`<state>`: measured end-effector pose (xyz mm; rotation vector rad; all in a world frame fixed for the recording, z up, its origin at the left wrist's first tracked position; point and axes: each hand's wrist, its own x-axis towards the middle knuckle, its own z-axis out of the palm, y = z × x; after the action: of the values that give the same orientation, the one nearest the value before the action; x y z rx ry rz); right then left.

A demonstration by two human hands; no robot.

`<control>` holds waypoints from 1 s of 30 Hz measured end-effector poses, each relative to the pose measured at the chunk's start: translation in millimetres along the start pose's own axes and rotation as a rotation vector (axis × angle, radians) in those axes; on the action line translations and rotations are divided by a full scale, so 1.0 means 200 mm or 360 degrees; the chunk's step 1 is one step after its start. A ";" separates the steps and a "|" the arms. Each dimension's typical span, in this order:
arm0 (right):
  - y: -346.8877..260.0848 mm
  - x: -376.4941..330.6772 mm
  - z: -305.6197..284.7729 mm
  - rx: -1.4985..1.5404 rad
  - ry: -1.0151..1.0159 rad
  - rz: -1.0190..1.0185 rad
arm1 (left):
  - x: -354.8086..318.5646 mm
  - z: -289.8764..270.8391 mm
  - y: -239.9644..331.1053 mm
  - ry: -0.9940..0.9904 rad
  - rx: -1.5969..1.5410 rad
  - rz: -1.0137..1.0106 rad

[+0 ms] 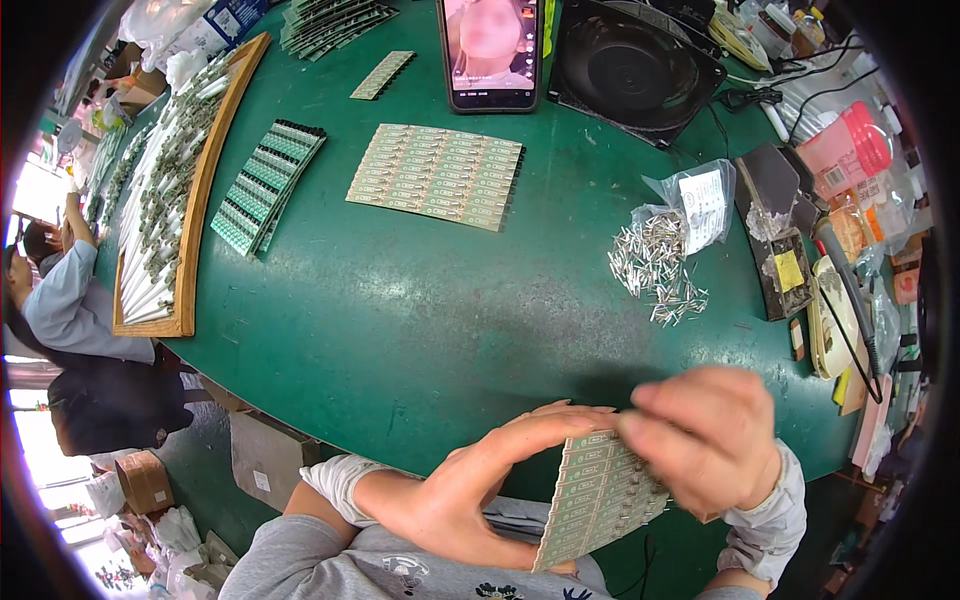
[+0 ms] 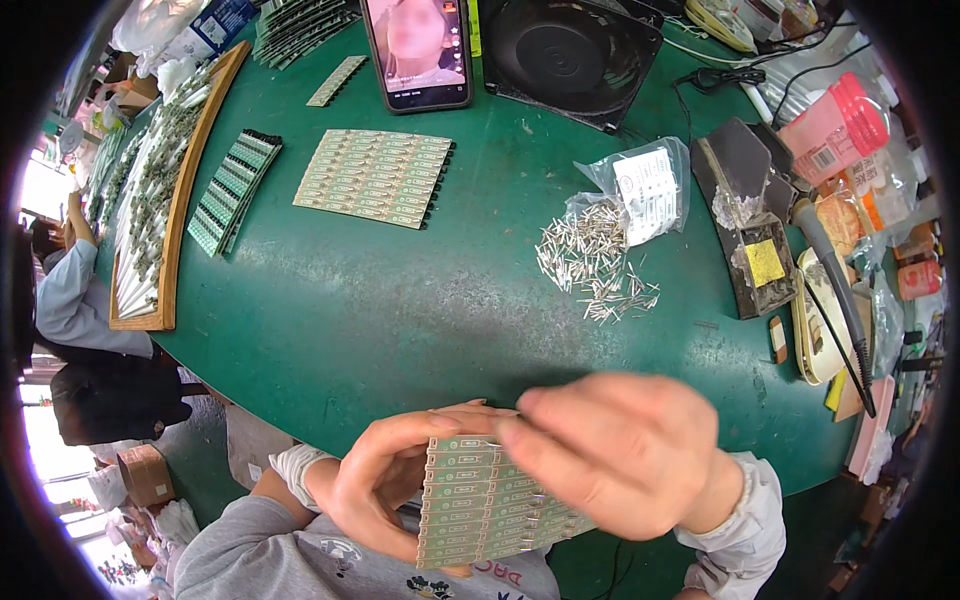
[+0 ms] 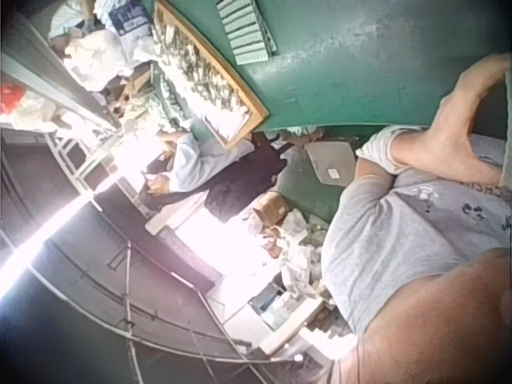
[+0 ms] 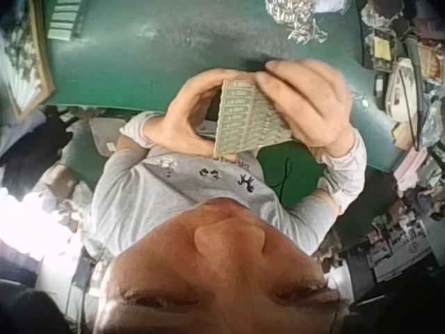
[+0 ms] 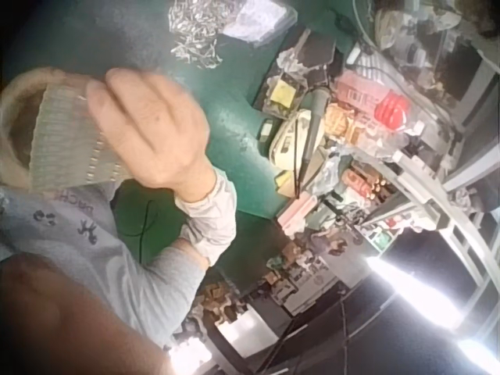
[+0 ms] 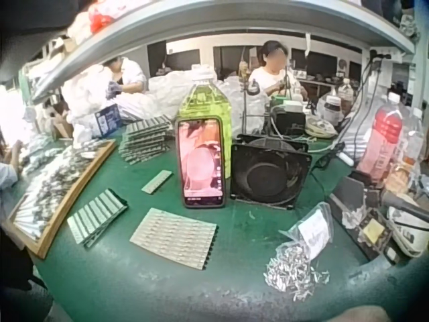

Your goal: The person inserts small metal pins into holes on a printed circuit board by hand.

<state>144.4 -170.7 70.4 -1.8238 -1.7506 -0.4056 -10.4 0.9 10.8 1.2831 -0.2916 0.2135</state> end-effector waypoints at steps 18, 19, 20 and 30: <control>0.27 0.02 0.04 -0.0859 -0.0516 -0.0015 | 0.04 0.00 -0.01 -0.0014 -0.0048 0.0094; 0.27 0.02 0.04 -0.0870 -0.0511 -0.0023 | 0.04 0.00 -0.01 -0.0009 -0.0046 0.0094; 0.28 0.02 0.04 -0.0882 -0.0506 -0.0031 | 0.03 0.00 -0.01 -0.0005 -0.0052 0.0105; 0.21 0.02 0.01 -0.0560 -0.0253 0.0313 | 0.03 0.00 -0.01 -0.0004 -0.0076 0.0131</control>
<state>185.5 -166.7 63.2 -2.3105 -1.6599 -0.5273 -4.0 0.6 10.4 1.2253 -0.3501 0.2739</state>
